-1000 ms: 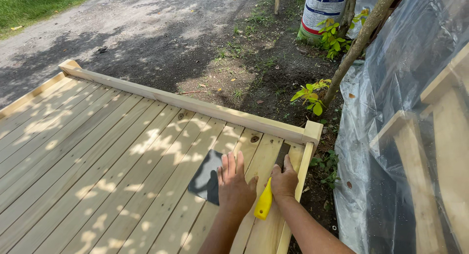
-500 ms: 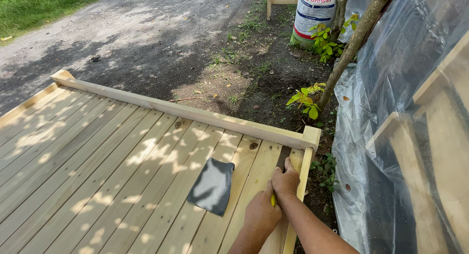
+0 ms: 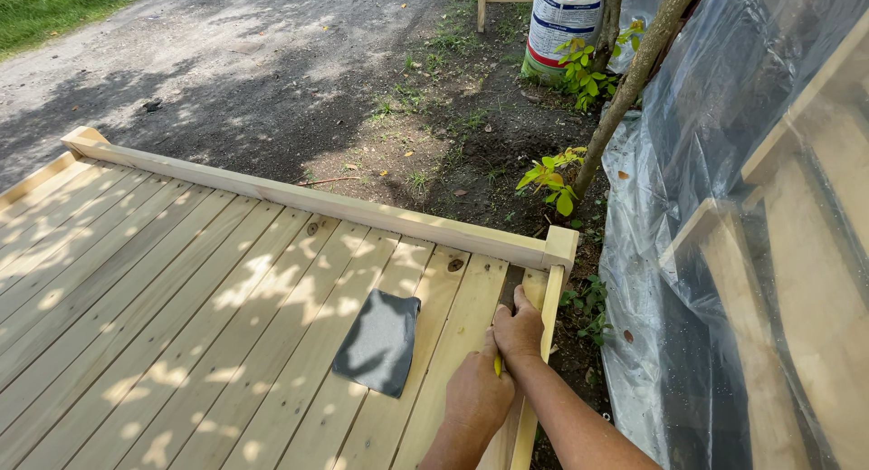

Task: The person sands the slatted surface of a wooden bed frame by hand using a sanding block, working across the planks. They then use a file and a chisel to smooth the wooden edge rail and joints along the frame's border.

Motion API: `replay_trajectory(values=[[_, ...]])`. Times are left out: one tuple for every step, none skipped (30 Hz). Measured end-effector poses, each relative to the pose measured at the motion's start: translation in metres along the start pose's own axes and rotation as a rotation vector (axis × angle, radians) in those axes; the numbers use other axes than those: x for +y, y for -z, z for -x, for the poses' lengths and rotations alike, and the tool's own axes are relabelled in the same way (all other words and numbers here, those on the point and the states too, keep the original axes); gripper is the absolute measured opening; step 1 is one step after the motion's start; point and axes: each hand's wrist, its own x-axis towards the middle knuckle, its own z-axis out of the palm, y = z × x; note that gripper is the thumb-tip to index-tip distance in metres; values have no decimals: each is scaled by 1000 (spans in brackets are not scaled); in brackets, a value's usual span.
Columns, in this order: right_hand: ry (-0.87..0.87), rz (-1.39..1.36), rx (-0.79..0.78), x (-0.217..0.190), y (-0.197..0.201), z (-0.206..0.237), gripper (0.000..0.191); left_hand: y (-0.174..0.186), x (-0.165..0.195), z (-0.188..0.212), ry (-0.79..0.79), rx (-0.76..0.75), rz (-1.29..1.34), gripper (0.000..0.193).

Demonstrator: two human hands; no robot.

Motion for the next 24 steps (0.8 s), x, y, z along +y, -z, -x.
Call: replay_trajectory(values=[[36, 9, 11, -1, 0, -3, 63, 0, 0, -3, 8, -12, -10, 69], [75, 14, 21, -2, -2, -5, 63, 0, -2, -5, 3, -9, -4, 69], [33, 13, 2, -5, -3, -6, 63, 0, -3, -8, -1, -5, 2, 70], [-16, 15, -16, -6, -3, -5, 64, -1, -6, -8, -4, -8, 8, 70], [-65, 17, -32, -8, -2, -3, 64, -2, -9, -9, -40, 20, 46, 71], [-31, 49, -33, -11, -1, -3, 65, -3, -12, -10, -75, 52, 84, 71], [-3, 83, -36, -13, 1, 0, 65, -4, -15, -8, -106, 78, 121, 72], [24, 119, -38, -15, 3, 3, 65, -6, -16, -7, -115, 88, 105, 71], [6, 95, -44, -18, 4, 5, 65, -7, -17, -6, -127, 100, 88, 70], [-15, 72, -49, -21, 7, 8, 66, -9, -16, -4, -139, 110, 72, 69], [-34, 51, -51, -23, 10, 10, 66, -10, -15, -3, -125, 97, 68, 69], [-30, 48, -37, -26, 12, 10, 65, -10, -13, -2, -114, 89, 63, 69], [-30, 44, -29, -28, 12, 13, 65, -9, -12, 0, -97, 80, 55, 69], [-33, 42, -21, -29, 13, 16, 64, -8, -11, 2, -89, 71, 44, 68], [-56, 38, -17, -31, 13, 18, 64, -6, -11, 3, -85, 67, 36, 67], [-77, 32, -14, -33, 12, 20, 64, -3, -10, 3, -82, 65, 27, 67], [-102, 29, -12, -33, 12, 22, 65, 0, -10, 4, -85, 56, 21, 67], [-113, 36, -11, -34, 11, 23, 65, 3, -10, 4, -90, 47, 14, 67], [-121, 41, -10, -35, 10, 23, 65, 5, -10, 2, -96, 41, 6, 67], [-133, 47, -10, -35, 10, 23, 65, 6, -8, 2, -73, 30, -5, 66], [-145, 16, -23, -34, 8, 22, 66, 6, -7, 0, -48, 18, -15, 66], [-155, -16, -35, -34, 8, 18, 67, 6, -5, -2, -26, 8, -26, 65], [-161, -48, -46, -33, 7, 14, 67, 6, -3, -4, -30, 18, -19, 66], [-122, -25, -35, -32, 5, 9, 67, 5, -3, -5, -34, 31, -12, 66]])
